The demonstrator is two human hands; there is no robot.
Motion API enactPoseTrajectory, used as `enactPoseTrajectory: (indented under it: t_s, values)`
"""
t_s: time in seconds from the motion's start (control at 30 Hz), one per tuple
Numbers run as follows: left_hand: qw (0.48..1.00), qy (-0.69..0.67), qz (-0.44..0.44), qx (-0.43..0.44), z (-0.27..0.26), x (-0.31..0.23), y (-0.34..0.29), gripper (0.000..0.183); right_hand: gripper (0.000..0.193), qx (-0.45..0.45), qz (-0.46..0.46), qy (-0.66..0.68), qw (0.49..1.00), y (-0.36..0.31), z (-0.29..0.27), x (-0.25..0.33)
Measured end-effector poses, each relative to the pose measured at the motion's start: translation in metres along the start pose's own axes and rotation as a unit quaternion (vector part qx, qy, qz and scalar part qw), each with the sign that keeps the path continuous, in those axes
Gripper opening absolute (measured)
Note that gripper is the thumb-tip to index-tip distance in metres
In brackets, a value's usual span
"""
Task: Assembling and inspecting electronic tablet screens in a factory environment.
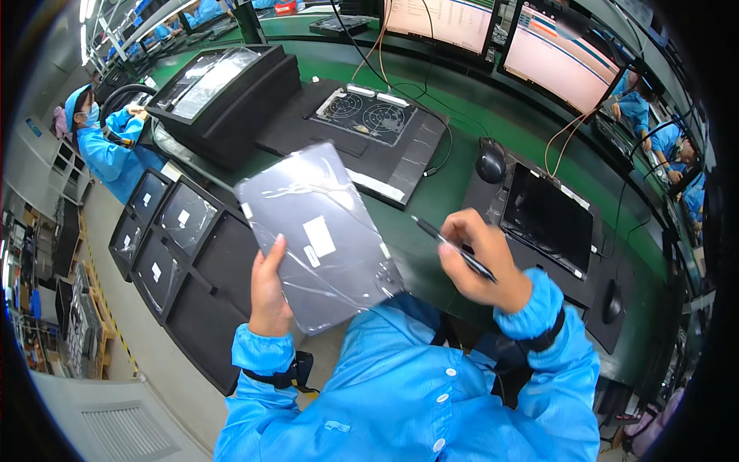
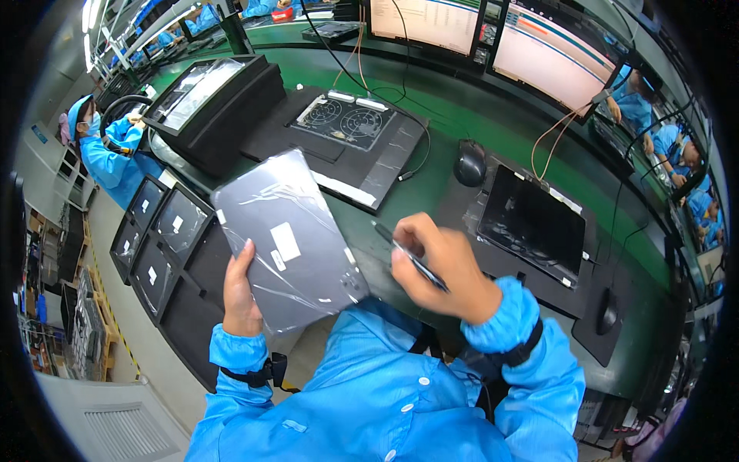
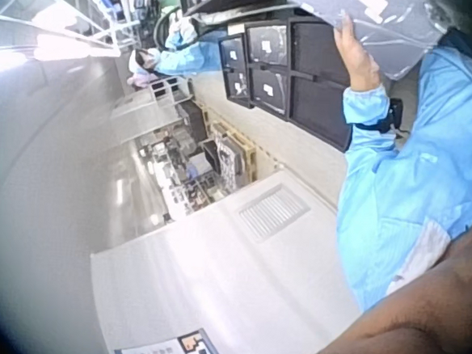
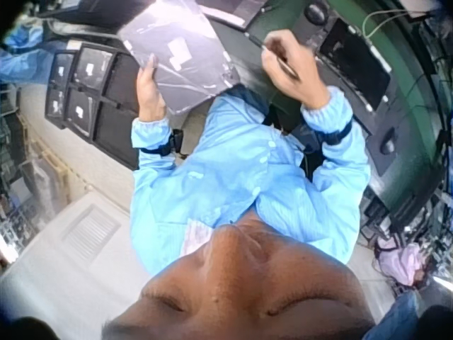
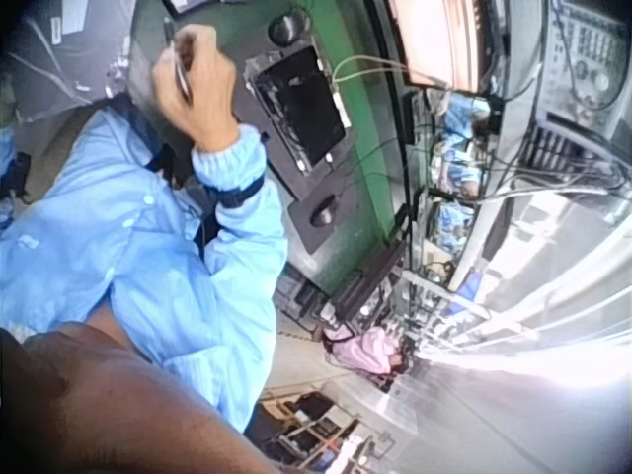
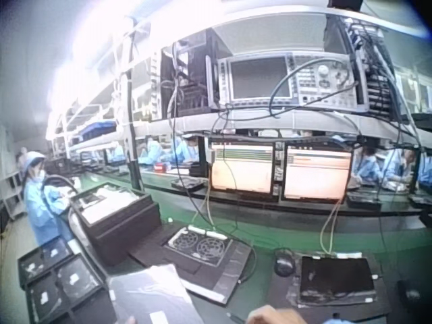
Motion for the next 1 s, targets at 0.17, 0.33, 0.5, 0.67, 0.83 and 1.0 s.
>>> enactPoseTrajectory:
  t_s: [0.17, 0.33, 0.5, 0.67, 0.83, 1.0]
  values:
    - [0.994, 0.056, -0.069, 0.056, 0.036, 0.058, -0.023, 0.037, 0.023, -0.079, 0.018, 0.151, 0.985, -0.037, 0.015, 0.006]
    - [0.987, 0.091, -0.083, 0.102, 0.063, 0.08, -0.048, 0.03, 0.013, -0.115, 0.002, 0.089, 0.989, -0.048, 0.04, -0.01]
    - [0.986, 0.085, -0.094, 0.108, 0.072, 0.07, -0.047, 0.028, 0.009, -0.084, -0.028, 0.098, 0.991, -0.058, 0.055, -0.009]
    - [0.987, 0.085, -0.097, 0.096, 0.066, 0.068, -0.047, 0.028, 0.01, -0.081, -0.045, 0.103, 0.99, -0.056, 0.062, -0.009]
    - [0.986, 0.074, -0.102, 0.107, 0.064, 0.071, -0.048, 0.028, 0.012, -0.068, -0.046, 0.123, 0.989, -0.056, 0.068, -0.009]
    - [0.988, 0.09, -0.101, 0.079, 0.054, 0.071, -0.048, 0.029, 0.016, -0.097, -0.017, 0.112, 0.989, -0.059, 0.067, -0.014]
Point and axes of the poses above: each hand's wrist, its own y-axis towards the middle knuckle, its own z-axis out of the palm, x = y × z, the point moved 10 cm from there along y, towards the middle knuckle, and after that the axes turned 11 degrees about y, right-handed, at the moved point
